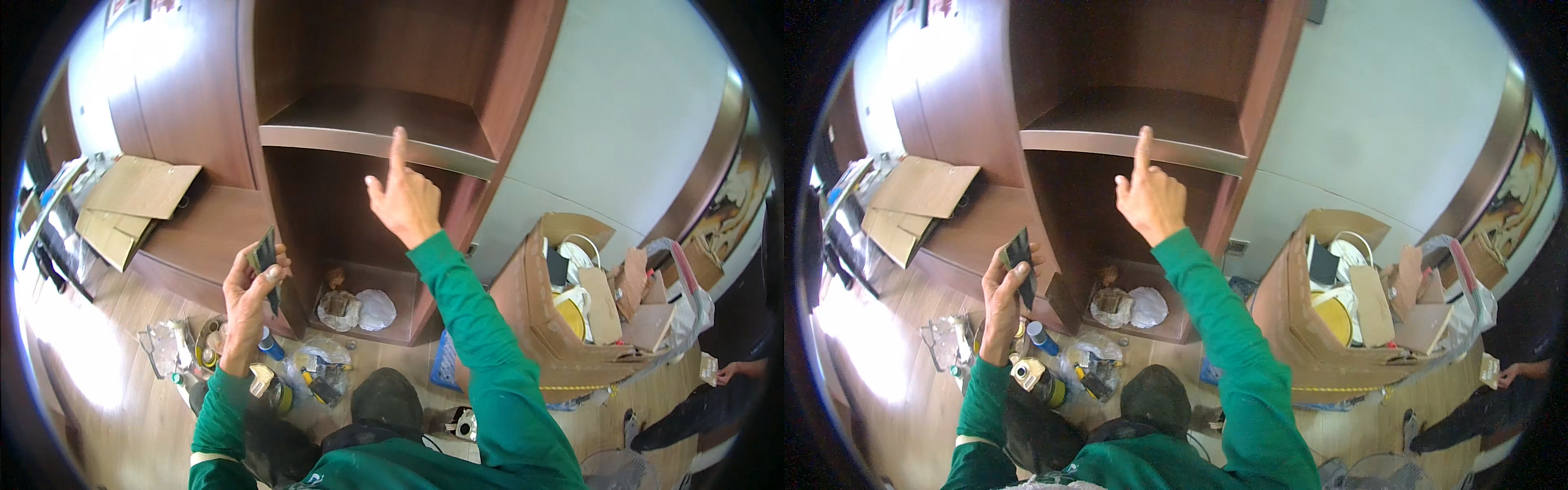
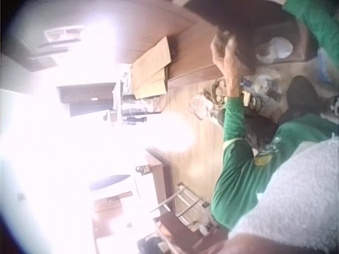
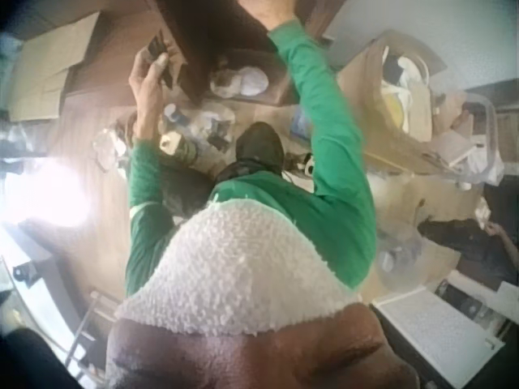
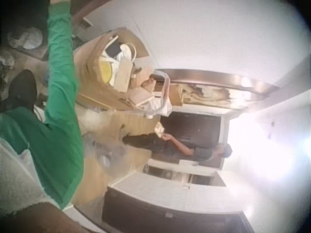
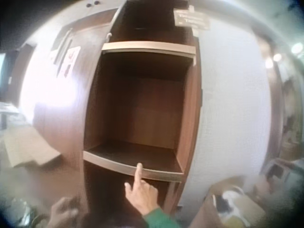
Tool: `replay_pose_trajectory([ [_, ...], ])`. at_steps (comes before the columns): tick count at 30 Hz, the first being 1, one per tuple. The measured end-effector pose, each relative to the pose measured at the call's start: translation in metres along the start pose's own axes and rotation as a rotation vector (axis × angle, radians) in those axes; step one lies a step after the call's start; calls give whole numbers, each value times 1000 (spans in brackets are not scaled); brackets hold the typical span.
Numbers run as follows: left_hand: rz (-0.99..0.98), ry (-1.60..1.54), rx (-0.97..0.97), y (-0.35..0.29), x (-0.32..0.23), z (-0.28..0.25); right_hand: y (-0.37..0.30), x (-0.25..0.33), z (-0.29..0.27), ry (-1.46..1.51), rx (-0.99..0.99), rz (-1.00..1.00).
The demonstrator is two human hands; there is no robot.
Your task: The person uses a utility knife to trim the edge of a wooden cabinet shelf. They repeatedly scrape and cut along the curved edge, occasionally pausing to adjust the blade or reposition their hands.
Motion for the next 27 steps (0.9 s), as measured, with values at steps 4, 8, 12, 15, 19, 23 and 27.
replay_pose_trajectory([
  [4, 39, 39, -16, -12, -6, 8, 30, 60, 40, 50, 86, -144],
  [8, -51, 21, -97, -20, -4, -8, 39, 87, 56, 176, 146, -306],
  [12, -69, 169, -191, -20, 3, -33, -30, 79, 50, 837, 161, -153],
  [15, -21, 539, -131, -9, 17, -29, -115, 93, 68, 1386, 649, 187],
  [19, 172, 626, 224, 8, 35, 11, -141, 76, 83, 1629, 234, 305],
  [23, 365, 831, 580, 44, 31, 38, -123, 35, 97, 1725, 18, 652],
  [27, 392, 836, 742, 84, 21, 56, -109, 10, 91, 2148, 15, 778],
])
Point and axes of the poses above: each hand's wrist, its own y-axis towards the middle knuckle, its own z-axis out of the palm, x = y × z, the point moved 3 cm from there along y, towards the middle knuckle, and after that the axes turned 1 degree about y, right-handed, at the moved point
